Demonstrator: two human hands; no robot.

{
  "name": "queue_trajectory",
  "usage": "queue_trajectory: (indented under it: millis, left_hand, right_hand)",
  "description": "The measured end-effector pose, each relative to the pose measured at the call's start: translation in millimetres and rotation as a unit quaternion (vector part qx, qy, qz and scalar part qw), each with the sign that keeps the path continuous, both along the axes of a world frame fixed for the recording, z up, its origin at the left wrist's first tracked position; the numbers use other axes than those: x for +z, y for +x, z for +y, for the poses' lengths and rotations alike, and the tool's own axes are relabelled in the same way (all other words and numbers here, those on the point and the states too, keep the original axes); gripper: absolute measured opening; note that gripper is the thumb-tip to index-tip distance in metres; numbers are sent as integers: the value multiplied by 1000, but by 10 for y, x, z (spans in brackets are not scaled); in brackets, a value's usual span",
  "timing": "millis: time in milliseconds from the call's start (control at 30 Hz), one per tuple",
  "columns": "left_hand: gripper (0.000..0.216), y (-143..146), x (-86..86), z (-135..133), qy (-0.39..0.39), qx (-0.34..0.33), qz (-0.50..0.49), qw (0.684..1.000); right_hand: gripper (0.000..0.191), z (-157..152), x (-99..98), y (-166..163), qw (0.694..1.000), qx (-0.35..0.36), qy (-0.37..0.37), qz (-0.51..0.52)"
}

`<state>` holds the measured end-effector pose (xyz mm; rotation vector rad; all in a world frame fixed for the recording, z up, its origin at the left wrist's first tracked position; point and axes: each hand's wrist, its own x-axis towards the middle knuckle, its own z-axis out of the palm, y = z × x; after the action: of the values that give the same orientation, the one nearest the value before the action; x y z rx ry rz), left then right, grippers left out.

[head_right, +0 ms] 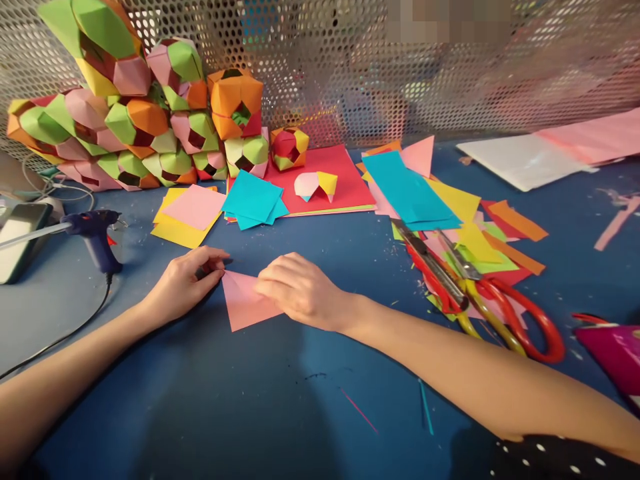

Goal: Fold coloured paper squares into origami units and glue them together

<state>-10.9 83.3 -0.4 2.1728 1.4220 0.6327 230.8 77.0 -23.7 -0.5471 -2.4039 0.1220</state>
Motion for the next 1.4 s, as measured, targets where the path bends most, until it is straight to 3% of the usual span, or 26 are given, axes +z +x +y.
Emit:
queue_trajectory:
  millis: [133,267,400,500,667,1000,1400]
  left_hand:
    - [16,-21,-5,31,53,-35,22,998]
    - [17,-62,24,77,71,-67,33,995]
    - [18,-89,83,83,-10,-75,15,997]
    - [16,-82,102,60,-70,-47,-11,996]
    - [13,-48,93,45,-60,-44,-1,997]
    - [12,-111,31,153,57,-152,49,986]
    - [11,-189,20,267,15,-202,-15,979]
  right_hand:
    - [19,-39,21,-34,998,55,38,-19]
    - [22,-47,-10,-40,997,59,38,-13]
    - [29,-45,-41,-23,999,13,15,34]
    - [32,-39,-26,-35,995,-37,-12,87]
    - [24,-25,16,-50,987,-101,-30,123]
    - [8,-62,65,-54,993,69,87,-27]
    - [10,-58,45,-25,989,94,88,-72]
